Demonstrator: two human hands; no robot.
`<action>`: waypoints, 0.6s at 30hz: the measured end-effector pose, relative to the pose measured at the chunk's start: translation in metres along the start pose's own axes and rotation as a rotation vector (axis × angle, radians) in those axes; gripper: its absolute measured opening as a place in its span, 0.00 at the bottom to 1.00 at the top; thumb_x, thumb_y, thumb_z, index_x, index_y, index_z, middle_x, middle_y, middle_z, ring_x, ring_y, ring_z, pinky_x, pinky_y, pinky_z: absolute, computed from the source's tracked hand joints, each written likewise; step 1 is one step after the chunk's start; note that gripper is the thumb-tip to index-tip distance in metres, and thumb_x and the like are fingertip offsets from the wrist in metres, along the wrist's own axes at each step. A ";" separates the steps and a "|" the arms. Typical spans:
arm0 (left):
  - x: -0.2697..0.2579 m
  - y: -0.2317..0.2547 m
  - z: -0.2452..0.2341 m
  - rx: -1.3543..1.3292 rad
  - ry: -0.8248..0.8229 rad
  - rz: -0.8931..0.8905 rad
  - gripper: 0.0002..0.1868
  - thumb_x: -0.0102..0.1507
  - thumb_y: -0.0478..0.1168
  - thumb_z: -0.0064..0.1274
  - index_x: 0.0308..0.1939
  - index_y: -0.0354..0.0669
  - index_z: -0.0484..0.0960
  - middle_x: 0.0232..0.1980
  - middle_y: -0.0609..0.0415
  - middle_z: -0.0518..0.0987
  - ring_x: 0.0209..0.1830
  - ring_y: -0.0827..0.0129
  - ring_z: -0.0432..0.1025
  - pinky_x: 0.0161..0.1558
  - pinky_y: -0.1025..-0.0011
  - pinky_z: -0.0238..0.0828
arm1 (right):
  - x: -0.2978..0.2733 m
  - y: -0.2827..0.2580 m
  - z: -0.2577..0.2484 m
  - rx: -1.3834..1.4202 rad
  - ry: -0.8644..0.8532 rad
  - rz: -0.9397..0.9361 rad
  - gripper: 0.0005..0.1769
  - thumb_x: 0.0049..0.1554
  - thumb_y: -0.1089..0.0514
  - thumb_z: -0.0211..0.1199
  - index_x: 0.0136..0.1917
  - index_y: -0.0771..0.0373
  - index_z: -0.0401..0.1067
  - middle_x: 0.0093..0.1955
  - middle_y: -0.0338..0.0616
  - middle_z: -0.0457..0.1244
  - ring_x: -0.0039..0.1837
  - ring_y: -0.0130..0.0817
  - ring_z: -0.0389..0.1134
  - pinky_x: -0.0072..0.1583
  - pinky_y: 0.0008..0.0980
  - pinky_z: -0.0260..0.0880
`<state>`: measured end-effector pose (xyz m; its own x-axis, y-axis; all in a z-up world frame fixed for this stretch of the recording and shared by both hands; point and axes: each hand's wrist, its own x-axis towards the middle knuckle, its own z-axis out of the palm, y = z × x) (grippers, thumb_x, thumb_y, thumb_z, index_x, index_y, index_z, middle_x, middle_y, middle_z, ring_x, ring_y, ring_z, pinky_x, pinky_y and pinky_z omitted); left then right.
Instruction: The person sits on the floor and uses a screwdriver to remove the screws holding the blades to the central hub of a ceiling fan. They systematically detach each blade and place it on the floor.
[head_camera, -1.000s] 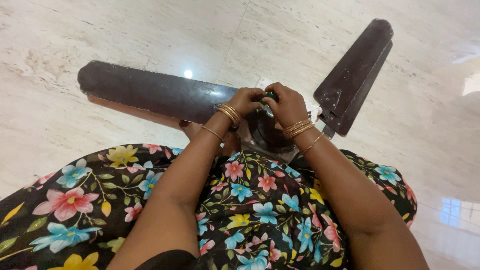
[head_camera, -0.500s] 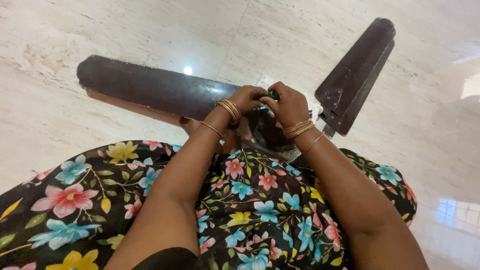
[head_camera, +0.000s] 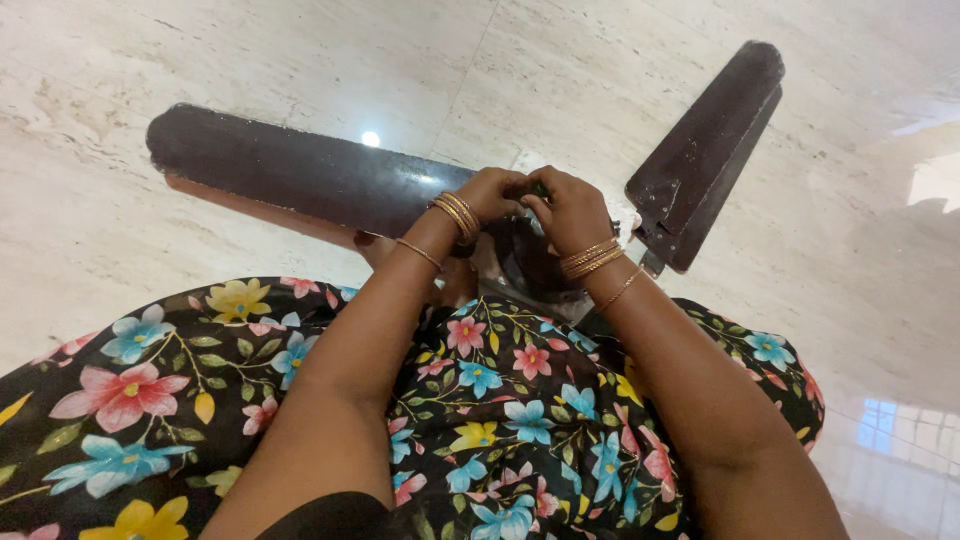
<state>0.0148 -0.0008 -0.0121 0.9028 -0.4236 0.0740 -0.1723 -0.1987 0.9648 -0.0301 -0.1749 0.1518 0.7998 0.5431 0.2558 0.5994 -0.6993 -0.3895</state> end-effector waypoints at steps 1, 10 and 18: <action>0.000 -0.003 -0.001 0.013 -0.005 -0.004 0.20 0.55 0.33 0.66 0.52 0.39 0.83 0.44 0.49 0.87 0.44 0.71 0.80 0.48 0.68 0.77 | 0.001 0.000 0.000 0.035 -0.030 -0.028 0.12 0.56 0.56 0.70 0.53 0.58 0.75 0.45 0.50 0.70 0.48 0.50 0.72 0.50 0.42 0.72; -0.004 0.009 -0.002 0.224 0.014 -0.018 0.15 0.60 0.42 0.70 0.43 0.37 0.83 0.38 0.47 0.84 0.35 0.66 0.76 0.44 0.67 0.74 | 0.002 0.001 -0.012 0.157 -0.059 0.039 0.20 0.52 0.55 0.71 0.57 0.63 0.74 0.50 0.51 0.69 0.50 0.49 0.71 0.51 0.43 0.71; -0.010 0.023 -0.006 0.067 0.025 -0.053 0.19 0.53 0.39 0.67 0.47 0.39 0.85 0.42 0.48 0.87 0.40 0.66 0.81 0.45 0.67 0.77 | 0.007 -0.007 -0.009 -0.032 -0.121 0.036 0.15 0.57 0.56 0.65 0.58 0.52 0.79 0.51 0.44 0.69 0.51 0.48 0.71 0.51 0.42 0.71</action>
<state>0.0043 0.0041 0.0104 0.9208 -0.3889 0.0304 -0.1493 -0.2793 0.9485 -0.0283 -0.1702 0.1644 0.8123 0.5679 0.1329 0.5724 -0.7327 -0.3681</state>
